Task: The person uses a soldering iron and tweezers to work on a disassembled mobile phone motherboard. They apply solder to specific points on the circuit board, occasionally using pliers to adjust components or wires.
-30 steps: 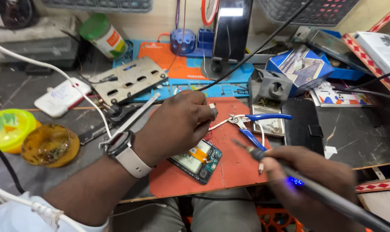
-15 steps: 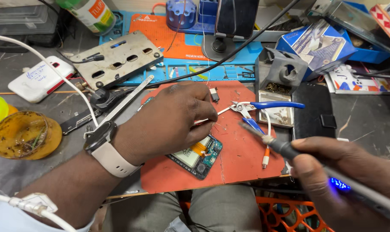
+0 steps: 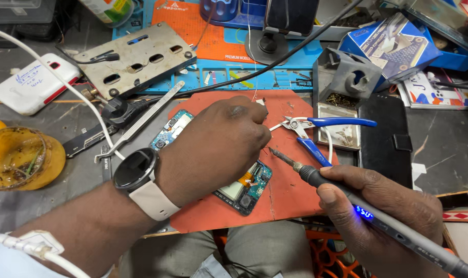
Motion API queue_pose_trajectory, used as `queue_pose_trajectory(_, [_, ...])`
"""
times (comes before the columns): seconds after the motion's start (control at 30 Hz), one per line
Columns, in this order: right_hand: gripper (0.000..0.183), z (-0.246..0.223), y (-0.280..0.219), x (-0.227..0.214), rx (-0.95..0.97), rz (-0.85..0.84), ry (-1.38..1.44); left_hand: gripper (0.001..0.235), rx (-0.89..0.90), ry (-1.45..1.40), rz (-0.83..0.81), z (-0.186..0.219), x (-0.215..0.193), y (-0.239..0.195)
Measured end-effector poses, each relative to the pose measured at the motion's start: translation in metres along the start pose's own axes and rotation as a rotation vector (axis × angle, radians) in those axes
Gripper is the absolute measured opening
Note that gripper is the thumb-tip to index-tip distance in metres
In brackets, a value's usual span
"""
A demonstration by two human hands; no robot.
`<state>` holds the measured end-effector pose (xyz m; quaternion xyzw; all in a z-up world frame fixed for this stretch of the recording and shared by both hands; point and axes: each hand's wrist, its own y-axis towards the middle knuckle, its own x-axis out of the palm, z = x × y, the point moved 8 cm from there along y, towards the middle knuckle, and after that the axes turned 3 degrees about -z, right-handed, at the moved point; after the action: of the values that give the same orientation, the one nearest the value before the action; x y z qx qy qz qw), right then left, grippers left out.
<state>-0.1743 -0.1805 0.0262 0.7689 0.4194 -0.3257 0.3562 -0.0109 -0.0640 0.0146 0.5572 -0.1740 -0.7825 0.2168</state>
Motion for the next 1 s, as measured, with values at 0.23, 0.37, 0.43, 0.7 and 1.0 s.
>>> queue_pose_trajectory(0.23, [0.02, -0.034, 0.009, -0.002, -0.066, 0.005, -0.045, 0.009, 0.03, 0.0, 0.0, 0.003, 0.0, 0.0])
queue_pose_trajectory(0.37, [0.019, -0.044, 0.01, 0.001, -0.19, -0.047, -0.033, 0.012, 0.053, -0.002, 0.002, 0.006, -0.002, 0.0])
queue_pose_trajectory(0.43, [0.021, -0.044, 0.004, 0.003, -0.231, -0.077, -0.049, 0.011, 0.058, -0.015, 0.005, 0.006, -0.004, 0.002])
queue_pose_trajectory(0.7, [0.019, -0.042, 0.003, -0.014, -0.216, -0.065, -0.026, 0.006, -0.016, 0.008, 0.121, -0.009, -0.023, -0.004])
queue_pose_trajectory(1.0, [0.023, -0.022, 0.0, -0.022, -0.153, 0.07, -0.1, 0.01, -0.006, -0.084, 0.007, -0.007, -0.006, -0.001])
